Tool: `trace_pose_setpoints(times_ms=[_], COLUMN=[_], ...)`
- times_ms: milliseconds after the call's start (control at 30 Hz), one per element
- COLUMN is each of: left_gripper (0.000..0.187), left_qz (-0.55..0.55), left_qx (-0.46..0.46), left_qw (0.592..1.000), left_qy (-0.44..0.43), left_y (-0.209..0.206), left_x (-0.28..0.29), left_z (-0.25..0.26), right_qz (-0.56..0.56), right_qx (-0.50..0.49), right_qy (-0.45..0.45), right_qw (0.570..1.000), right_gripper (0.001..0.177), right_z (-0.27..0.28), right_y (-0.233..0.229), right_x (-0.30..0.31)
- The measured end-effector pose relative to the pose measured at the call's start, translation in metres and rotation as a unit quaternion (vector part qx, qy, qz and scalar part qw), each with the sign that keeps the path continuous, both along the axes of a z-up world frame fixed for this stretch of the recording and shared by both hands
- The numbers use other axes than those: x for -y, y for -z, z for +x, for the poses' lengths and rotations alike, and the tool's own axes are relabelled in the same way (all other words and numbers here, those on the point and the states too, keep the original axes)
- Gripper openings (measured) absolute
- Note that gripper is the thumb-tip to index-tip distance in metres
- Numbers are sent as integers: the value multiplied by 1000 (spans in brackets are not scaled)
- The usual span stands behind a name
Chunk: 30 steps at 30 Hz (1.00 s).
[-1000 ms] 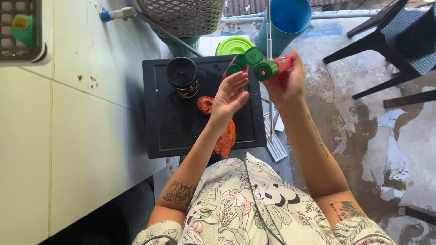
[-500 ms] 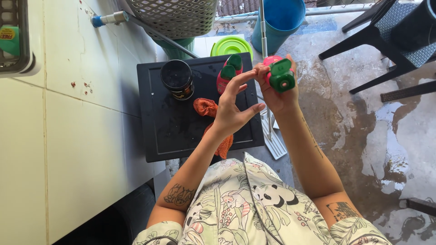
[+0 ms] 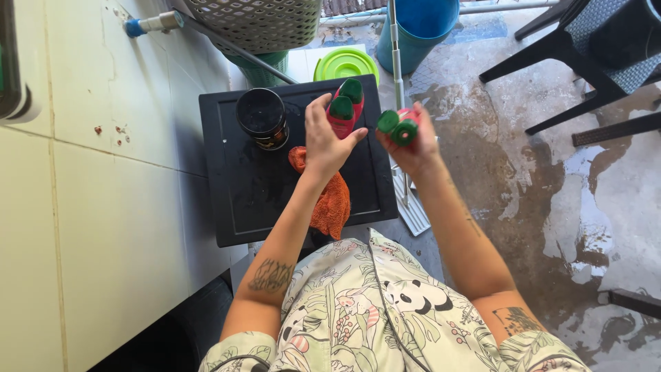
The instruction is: Organize toiletries into a storage basket, wipe down bottles, and place the basket and extra bottles on a bathroom shelf.
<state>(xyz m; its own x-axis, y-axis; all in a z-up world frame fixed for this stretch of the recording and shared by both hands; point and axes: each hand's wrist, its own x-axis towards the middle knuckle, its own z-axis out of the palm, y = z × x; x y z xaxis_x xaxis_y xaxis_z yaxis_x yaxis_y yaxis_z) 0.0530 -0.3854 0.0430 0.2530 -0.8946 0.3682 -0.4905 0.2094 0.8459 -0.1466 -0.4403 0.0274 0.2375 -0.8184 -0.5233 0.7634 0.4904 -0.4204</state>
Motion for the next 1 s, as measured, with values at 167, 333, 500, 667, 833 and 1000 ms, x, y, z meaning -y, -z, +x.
trace_pose_setpoints(times_ms=[167, 333, 500, 667, 833, 1000], left_gripper=[95, 86, 68, 48, 40, 44], left_qz=[-32, -64, -34, 81, 145, 156], left_qx=[39, 63, -298, -378, -494, -631], left_qw=[998, 996, 937, 910, 828, 730], left_qy=[-41, -8, 179, 152, 221, 213], left_y=[-10, -31, -19, 18, 49, 40], left_x=[-4, -30, -38, -41, -42, -43], left_z=[-13, -20, -45, -33, -35, -28], right_qz=[-4, -36, -61, -149, -235, -402], right_qx=[72, 52, -30, -137, -87, -259], right_qy=[28, 83, 71, 76, -8, 9], right_qw=[997, 995, 995, 976, 968, 878], right_gripper=[39, 47, 55, 53, 46, 36], right_z=[-7, -15, 16, 15, 9, 0], right_y=[30, 10, -7, -23, -40, -119], right_x=[3, 6, -15, -24, -32, -39])
